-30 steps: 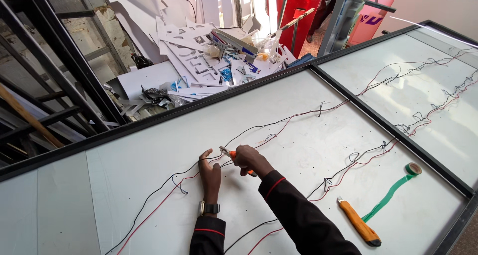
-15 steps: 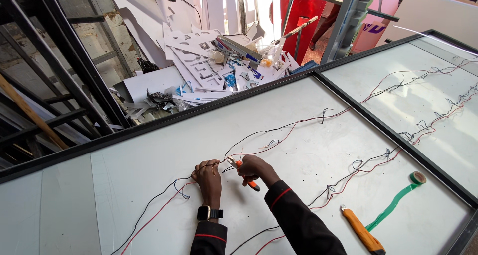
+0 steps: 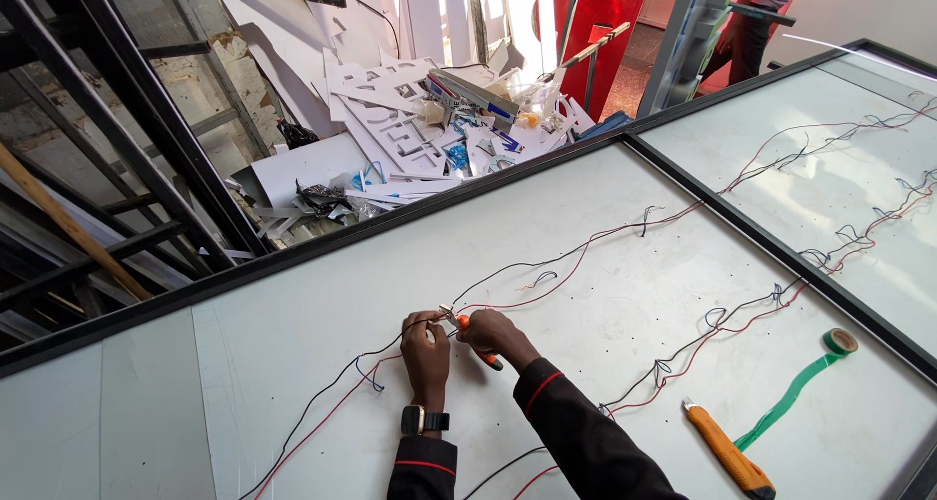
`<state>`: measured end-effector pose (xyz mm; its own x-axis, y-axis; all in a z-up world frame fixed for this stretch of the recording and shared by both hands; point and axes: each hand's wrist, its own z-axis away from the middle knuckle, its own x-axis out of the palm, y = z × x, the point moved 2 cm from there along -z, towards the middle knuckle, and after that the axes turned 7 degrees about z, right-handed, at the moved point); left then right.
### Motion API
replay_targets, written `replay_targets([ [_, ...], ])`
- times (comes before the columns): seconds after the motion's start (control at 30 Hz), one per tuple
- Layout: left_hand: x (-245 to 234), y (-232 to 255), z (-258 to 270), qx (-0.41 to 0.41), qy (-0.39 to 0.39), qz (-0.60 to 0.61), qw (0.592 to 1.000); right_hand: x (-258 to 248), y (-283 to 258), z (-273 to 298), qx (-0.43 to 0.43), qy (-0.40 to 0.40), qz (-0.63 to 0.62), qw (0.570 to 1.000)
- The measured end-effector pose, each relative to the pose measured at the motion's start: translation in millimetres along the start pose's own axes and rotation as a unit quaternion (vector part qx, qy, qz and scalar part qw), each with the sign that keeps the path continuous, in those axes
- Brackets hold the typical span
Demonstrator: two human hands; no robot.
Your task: The person strips insulation from several colored wires using a utility knife and pliers, then twists the exposed conductors together by hand on a white work surface. The person repeats this process for multiple wire pairs, organizing them along the surface.
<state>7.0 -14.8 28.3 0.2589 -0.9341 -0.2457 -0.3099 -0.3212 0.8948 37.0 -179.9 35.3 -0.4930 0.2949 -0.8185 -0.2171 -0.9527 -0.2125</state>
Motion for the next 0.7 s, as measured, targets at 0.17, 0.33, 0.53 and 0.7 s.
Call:
replay_targets([
  [0.17,15.4,-27.5,6.6,-0.244,-0.128,0.120,0.954,10.4,-1.3,-3.0,-0.003,0.035,0.026,0.999],
  [0.33,47.0,-38.6,15.2,-0.291,0.021,0.370,0.882,31.0,-2.4,-10.9,-0.005,0.123,0.024,0.992],
  [0.53,74.1,-95.7,16.7,-0.265,0.172,0.647,0.694,21.4,-11.7,20.1,0.000,0.181,0.046,0.982],
  [0.7,84.2,-118.2,16.2,-0.234,0.157,0.771,0.571,16.6,-10.9,20.2,-0.003,0.188,0.061,0.980],
])
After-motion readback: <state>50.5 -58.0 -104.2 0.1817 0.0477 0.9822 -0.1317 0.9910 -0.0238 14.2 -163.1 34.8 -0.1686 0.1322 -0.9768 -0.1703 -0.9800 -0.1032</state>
